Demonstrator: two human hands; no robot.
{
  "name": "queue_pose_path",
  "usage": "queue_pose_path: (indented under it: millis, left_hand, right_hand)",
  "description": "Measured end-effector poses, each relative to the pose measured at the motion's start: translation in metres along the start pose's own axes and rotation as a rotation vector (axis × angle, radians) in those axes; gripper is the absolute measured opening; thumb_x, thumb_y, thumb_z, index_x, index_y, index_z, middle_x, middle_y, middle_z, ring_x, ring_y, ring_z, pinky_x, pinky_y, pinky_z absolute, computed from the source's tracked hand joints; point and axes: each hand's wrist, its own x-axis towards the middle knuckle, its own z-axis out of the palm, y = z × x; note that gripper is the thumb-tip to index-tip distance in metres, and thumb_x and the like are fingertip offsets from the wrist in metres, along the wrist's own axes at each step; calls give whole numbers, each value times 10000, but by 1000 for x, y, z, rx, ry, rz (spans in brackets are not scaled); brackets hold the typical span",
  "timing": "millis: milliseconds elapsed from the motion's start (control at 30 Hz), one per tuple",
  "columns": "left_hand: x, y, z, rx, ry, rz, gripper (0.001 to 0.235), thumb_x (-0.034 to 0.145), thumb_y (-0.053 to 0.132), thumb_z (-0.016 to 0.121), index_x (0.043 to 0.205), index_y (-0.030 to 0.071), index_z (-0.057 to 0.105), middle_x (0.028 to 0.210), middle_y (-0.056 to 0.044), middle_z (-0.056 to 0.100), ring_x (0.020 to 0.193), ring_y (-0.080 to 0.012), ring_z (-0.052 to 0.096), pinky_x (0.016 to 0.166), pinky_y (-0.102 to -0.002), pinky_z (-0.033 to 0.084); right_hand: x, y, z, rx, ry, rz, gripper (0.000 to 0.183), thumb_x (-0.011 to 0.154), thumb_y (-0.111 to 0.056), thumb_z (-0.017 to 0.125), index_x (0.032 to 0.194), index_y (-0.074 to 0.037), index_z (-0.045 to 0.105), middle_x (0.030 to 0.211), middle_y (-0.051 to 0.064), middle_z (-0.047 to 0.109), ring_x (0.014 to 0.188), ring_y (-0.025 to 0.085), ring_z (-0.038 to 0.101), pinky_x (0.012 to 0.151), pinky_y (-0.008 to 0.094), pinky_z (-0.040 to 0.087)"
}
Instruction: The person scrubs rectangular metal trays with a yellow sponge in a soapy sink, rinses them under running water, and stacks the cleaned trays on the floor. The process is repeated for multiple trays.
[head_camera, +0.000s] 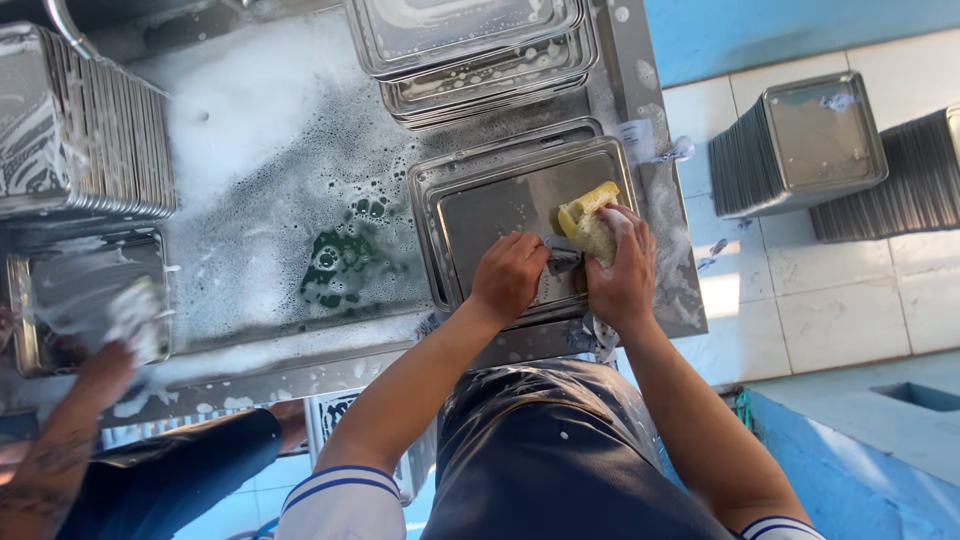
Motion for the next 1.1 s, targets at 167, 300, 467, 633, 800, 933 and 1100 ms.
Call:
queue_pose_path:
  millis: [167, 300, 467, 633, 800, 933, 1100]
  left_hand:
    - [-28, 8, 19, -156, -122, 31, 141, 846, 26, 591, 964, 48, 665, 989, -123, 642, 954, -337, 643, 852, -425, 534]
    - [-59, 54, 35, -388, -374, 152, 326, 821, -2, 590, 1122, 66, 698, 1136, -131, 694, 1111, -342, 659, 1003, -439, 521]
    - [-40, 53, 17, -370, -301, 305, 609, 698, 60, 634, 1296, 160, 696, 1372, -185, 638, 1256, -336, 584, 1072, -433, 447]
    - [10, -23, -19, 185, 120, -85, 483, 841, 275, 679, 1310, 165, 645, 1372, -142, 623, 1330, -369, 544, 1097, -506, 400]
    - [48, -75, -34, 160, -191, -451, 449, 969, 478, 536, 1148, 94, 685, 1179, -176, 686, 1087, -407, 645, 924, -539, 487]
    - [67, -84, -27, 17, -329, -670, 545, 1017, 552, 386, 978, 121, 717, 1002, -178, 737, 990, -410, 687, 875, -533, 528]
    - [65, -115, -17, -26, -391, -643, 583, 983, 586, 383, 964, 114, 725, 1013, -190, 738, 1009, -410, 681, 876, -528, 517]
  right_hand:
    - [-8, 7, 6, 42, 55, -28, 571, 806, 28, 646, 1359, -67, 542, 1431, 172, 562, 1378, 390, 499, 1184, 473, 373]
    - [-9, 18, 7, 70, 46, -59, 570, 817, 33, 657, 1366, -50, 532, 1417, 187, 561, 1369, 394, 508, 1168, 482, 400]
    - [12, 42, -26, 648, -218, 326, 658, 847, -33, 658, 1473, -73, 457, 1431, 180, 571, 1296, 287, 580, 1099, 430, 470]
    - [40, 49, -48, 557, -285, 228, 743, 906, -114, 661, 1584, -48, 364, 1473, 300, 511, 1344, 417, 498, 1113, 503, 419]
    - [12, -24, 23, -507, -342, -291, 634, 838, -418, 710, 1379, -153, 513, 1537, 183, 403, 1464, 458, 312, 1130, 604, 327]
    - [-45, -57, 60, -427, -823, -202, 564, 942, -355, 529, 1497, -285, 460, 1646, 89, 286, 1409, 460, 391, 1090, 603, 385]
    - [9, 1, 12, -716, -468, -220, 480, 1040, -367, 364, 1459, -181, 503, 1450, 154, 558, 1319, 375, 564, 1118, 606, 402]
